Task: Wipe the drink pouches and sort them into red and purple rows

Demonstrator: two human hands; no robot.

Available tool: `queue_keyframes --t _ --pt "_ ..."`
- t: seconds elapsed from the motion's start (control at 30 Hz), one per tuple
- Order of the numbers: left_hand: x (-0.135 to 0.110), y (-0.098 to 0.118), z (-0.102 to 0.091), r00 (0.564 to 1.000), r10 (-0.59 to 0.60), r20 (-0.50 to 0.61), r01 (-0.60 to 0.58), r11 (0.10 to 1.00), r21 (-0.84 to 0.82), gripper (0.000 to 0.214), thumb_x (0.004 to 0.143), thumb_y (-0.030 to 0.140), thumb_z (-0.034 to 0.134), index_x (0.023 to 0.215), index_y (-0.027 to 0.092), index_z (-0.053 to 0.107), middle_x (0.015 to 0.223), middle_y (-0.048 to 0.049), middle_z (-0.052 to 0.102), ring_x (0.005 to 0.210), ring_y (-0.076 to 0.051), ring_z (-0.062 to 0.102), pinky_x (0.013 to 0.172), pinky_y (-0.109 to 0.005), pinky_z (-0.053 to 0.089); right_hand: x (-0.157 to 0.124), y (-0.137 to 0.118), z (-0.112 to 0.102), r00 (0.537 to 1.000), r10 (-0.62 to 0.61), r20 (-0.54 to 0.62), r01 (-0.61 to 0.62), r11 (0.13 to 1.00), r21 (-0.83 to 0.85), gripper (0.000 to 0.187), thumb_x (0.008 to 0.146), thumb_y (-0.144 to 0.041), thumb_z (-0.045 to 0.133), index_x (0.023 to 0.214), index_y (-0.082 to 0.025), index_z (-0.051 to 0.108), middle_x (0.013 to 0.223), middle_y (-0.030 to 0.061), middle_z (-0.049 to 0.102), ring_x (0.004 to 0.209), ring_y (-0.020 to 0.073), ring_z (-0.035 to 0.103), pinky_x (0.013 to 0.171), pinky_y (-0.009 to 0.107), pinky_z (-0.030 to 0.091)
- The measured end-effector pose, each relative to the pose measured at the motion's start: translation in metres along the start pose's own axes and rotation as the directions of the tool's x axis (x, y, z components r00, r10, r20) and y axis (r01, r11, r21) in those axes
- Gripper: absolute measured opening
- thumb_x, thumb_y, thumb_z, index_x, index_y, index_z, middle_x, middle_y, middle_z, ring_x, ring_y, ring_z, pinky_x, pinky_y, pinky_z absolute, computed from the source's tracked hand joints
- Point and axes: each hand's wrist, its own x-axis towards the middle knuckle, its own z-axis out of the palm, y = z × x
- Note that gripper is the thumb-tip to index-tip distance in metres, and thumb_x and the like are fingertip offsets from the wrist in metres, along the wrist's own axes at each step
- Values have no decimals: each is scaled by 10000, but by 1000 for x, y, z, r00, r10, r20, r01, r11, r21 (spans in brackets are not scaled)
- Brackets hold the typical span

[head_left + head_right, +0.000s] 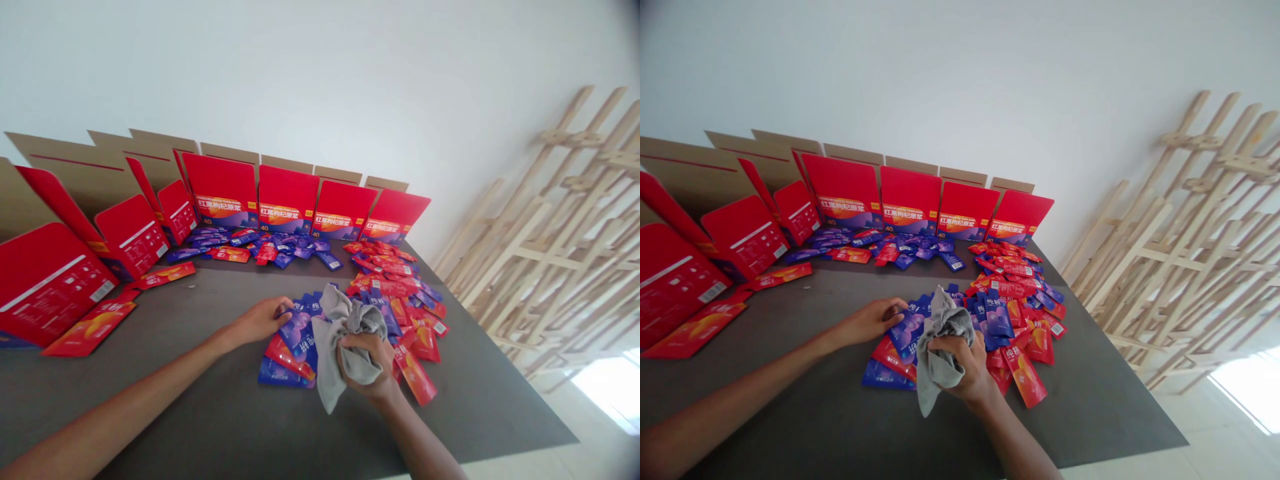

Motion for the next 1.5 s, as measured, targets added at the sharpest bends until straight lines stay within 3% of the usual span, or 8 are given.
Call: queue_keyframes --t 0.1,0.4,0.6,0.77,0.97,1.1,1.3,1.5 --pt "-13 12 6 1000 -28 7 29 998 -56 462 969 464 527 1306 168 639 849 -34 763 744 -199 703 704 -298 545 -2 1 0 1000 -7 -4 7 1000 0 147 884 -172 646 965 -295 632 743 -37 693 570 168 662 539 296 534" --pt "-14 27 -5 995 -27 -100 36 995 91 387 1009 362 444 1293 222 666 1014 -51 813 884 -228 758 822 -333 561 -10 9 -3 999 9 -35 -10 1000 -25 174 845 -170 700 972 -279 652 744 -20 718 617 204 707 594 329 565" --pt "56 -2 -25 986 86 -142 -40 953 299 336 955 186 468 1183 163 714 1172 -133 750 1160 -282 681 1072 -416 501 -7 10 -2 997 35 -73 -36 999 -21 191 835 -149 698 965 -277 642 756 -24 710 610 192 694 580 315 559" --pt "122 -14 -26 973 212 -96 -152 891 428 436 935 70 501 1336 160 646 1412 -181 629 1368 -296 543 1197 -486 391 -4 9 0 999 11 -41 -11 1000 2 170 864 -166 679 981 -281 637 764 -21 704 589 178 676 561 314 539" --pt "175 -14 -7 965 254 -62 -195 856 479 416 996 366 670 1373 200 615 1453 -120 603 1277 -295 616 1079 -556 522 -5 6 3 1000 -6 -13 6 1000 7 166 870 -187 651 995 -295 633 769 -21 682 608 170 669 582 307 542" --pt "196 -15 -3 964 229 -137 -139 869 476 419 995 392 677 1359 192 622 1398 -119 633 1211 -277 654 1019 -522 571 -10 8 3 1000 13 18 -14 1000 24 197 853 -202 691 1020 -296 649 801 -21 678 637 168 656 637 314 542" --pt "189 -17 -10 944 177 -279 -75 937 342 421 990 388 686 1352 182 628 1407 -123 632 1235 -285 647 1035 -532 564 -4 11 -3 1000 -1 -1 1 1000 2 160 876 -171 676 999 -270 654 800 -20 683 634 163 639 623 308 501" --pt "147 -17 -48 888 50 -457 -43 999 26 327 977 201 640 1294 154 702 1418 -176 669 1325 -335 626 1171 -518 457 3 6 -3 999 -23 -24 23 1000 11 138 898 -151 639 981 -261 635 764 -32 690 587 150 631 556 302 459"
